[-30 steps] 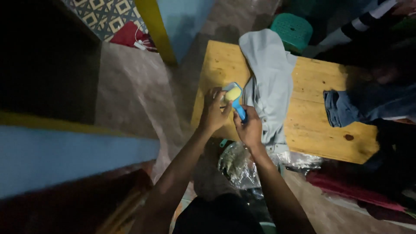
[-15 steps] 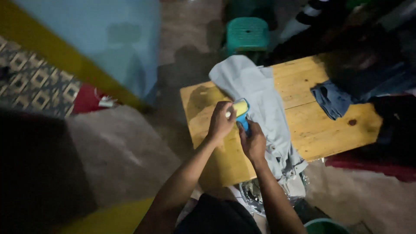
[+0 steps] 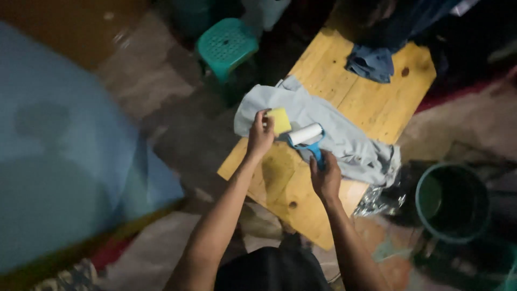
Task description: The person lays a light-colored shirt on a wooden table, uses a lint roller to clean the fabric, and then buttons the shirt. The person repeatedly rolls the lint roller over the shirt's surface and adjusts the garment while buttoning it.
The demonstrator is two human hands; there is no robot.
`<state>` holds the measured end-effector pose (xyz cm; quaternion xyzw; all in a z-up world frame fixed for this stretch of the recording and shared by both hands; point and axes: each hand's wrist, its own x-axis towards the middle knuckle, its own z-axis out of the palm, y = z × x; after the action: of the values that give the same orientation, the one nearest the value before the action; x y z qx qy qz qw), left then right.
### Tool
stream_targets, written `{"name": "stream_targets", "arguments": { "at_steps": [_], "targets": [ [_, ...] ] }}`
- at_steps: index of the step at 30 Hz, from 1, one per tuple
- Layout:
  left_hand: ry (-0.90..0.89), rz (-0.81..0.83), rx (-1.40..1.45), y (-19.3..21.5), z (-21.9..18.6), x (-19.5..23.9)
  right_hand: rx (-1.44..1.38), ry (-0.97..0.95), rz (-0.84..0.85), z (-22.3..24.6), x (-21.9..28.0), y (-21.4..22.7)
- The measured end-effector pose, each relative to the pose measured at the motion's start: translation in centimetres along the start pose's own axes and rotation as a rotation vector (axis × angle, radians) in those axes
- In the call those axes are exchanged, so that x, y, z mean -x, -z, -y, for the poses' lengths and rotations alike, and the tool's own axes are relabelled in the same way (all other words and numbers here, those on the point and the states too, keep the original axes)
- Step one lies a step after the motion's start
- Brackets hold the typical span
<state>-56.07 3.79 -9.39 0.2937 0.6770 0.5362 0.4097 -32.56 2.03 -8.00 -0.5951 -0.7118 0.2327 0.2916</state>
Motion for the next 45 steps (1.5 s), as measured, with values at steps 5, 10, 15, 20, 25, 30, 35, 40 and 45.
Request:
{"name": "stream_targets", "arguments": {
  "at_steps": [5,10,15,20,25,30,35,40,45],
  "targets": [
    [-0.063,0.389,-0.301,0.1,8.2,0.0,0.009,-0.194,-0.189,1.7,5.8,-1.4],
    [-0.137,0.801,-0.480,-1.2,10.6,0.5,0.031,-0.465,-0.384,1.5,8.9,-2.5],
    [-0.289,1.085,-0.619,-0.1,9.3,1.4,0.034,-0.586,-0.546,3.5,9.1,-4.3],
    [-0.328,1.251,-0.758,4.0,0.8,-0.5,-0.018,-0.653,-0.676,4.2,6.0,-8.6],
    [-0.610,1.494,-1.014,2.8,-1.1,-0.3,0.001,-0.729,-0.808,7.1,3.7,-9.9],
    [-0.423,1.553,-0.764,-0.3,7.0,-0.5,-0.001,-0.871,-0.911,9.0,3.0,-10.7],
    [-0.846,1.795,-0.909,1.3,7.3,-3.4,0.060,-0.989,-1.066,13.1,1.4,-12.5],
    [-0.955,1.934,-0.869,0.5,2.5,-7.4,0.043,-1.117,-1.231,16.4,-1.7,-14.7],
    [-0.946,2.045,-0.807,-1.0,6.6,-8.7,0.058,-1.209,-1.333,17.8,-3.2,-16.2]
  ]
}}
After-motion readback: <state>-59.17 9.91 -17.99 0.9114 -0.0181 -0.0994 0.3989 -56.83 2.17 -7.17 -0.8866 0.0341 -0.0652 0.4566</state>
